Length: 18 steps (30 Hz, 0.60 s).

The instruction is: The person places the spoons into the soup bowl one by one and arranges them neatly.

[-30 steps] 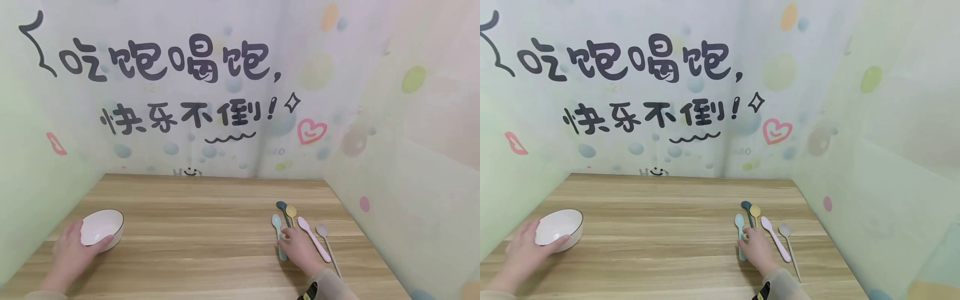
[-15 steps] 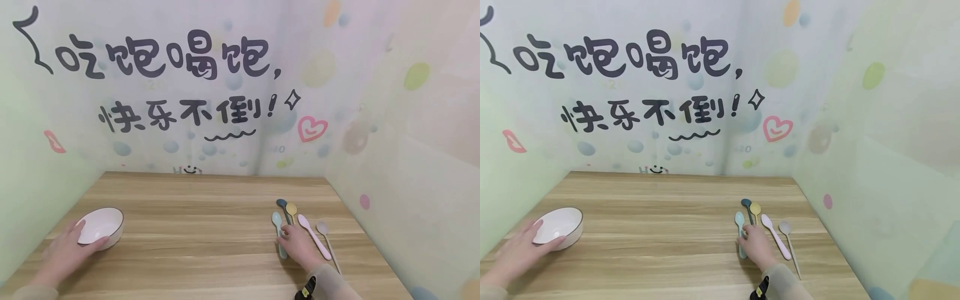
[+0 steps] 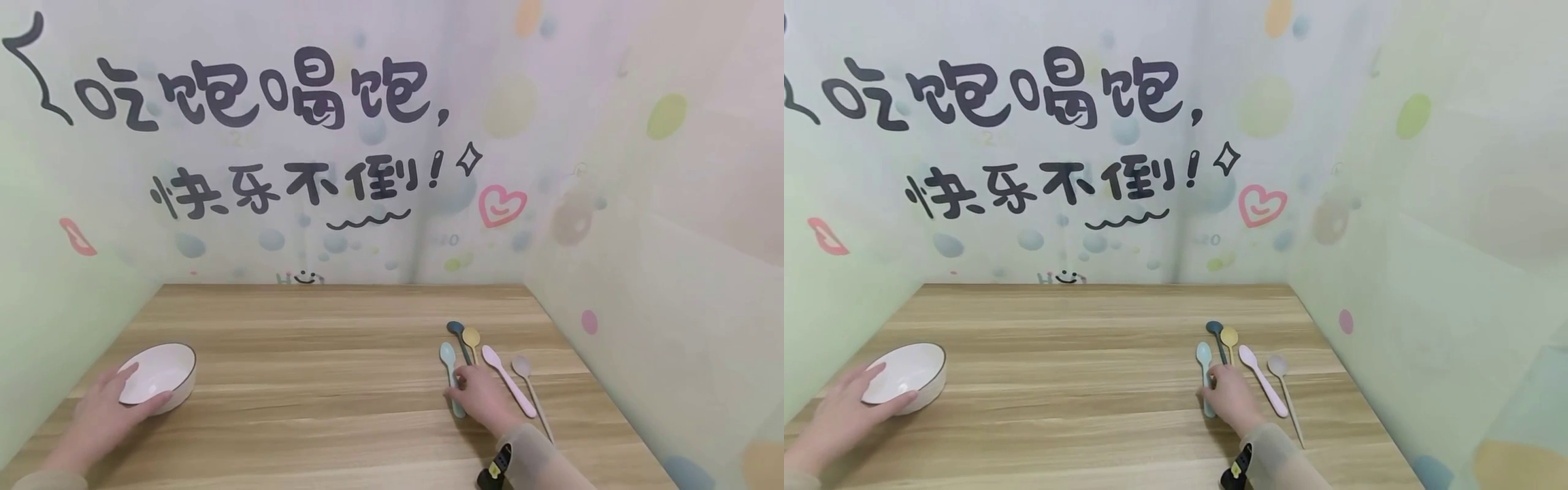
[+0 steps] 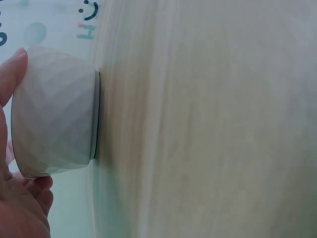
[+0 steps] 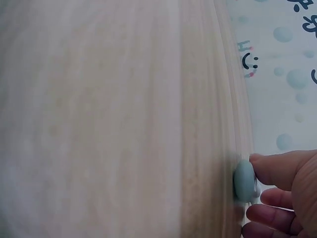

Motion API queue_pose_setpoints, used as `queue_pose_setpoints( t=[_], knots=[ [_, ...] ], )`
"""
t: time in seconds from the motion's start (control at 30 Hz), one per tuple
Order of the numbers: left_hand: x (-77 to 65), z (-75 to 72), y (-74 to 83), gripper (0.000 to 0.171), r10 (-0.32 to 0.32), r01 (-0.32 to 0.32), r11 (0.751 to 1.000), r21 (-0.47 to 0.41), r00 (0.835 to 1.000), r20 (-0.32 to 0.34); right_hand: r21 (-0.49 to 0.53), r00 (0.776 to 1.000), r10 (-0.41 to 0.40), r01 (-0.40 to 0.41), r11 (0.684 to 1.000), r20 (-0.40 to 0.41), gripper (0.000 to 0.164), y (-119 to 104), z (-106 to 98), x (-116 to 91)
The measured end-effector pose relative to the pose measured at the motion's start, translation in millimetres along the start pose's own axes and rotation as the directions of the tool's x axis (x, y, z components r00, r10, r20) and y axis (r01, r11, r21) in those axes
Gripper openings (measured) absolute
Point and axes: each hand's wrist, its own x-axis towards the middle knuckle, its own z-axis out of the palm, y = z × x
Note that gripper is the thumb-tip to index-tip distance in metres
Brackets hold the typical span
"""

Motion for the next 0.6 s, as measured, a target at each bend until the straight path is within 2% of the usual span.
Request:
queue_pose_setpoints(
  t=[0.17,0.27,0.6],
  knots=[
    [1.3,0.7,3.6,0.085,0.002,-0.001,1.0,-0.019,1.0,0.014,-0.01,1.0,-0.016,0.016,1.0,0.001,0.032,-1,2,0],
    [0.5,3.2,6.5,0.085,0.007,-0.007,0.999,-0.033,1.0,0.015,-0.015,1.0,-0.015,0.015,1.0,-0.008,0.036,-1,3,-1],
    [0.5,14.7,16.0,0.087,0.033,-0.032,0.998,-0.047,0.999,0.029,-0.022,0.998,-0.051,0.05,0.999,-0.031,0.036,0,6,-1]
  ],
)
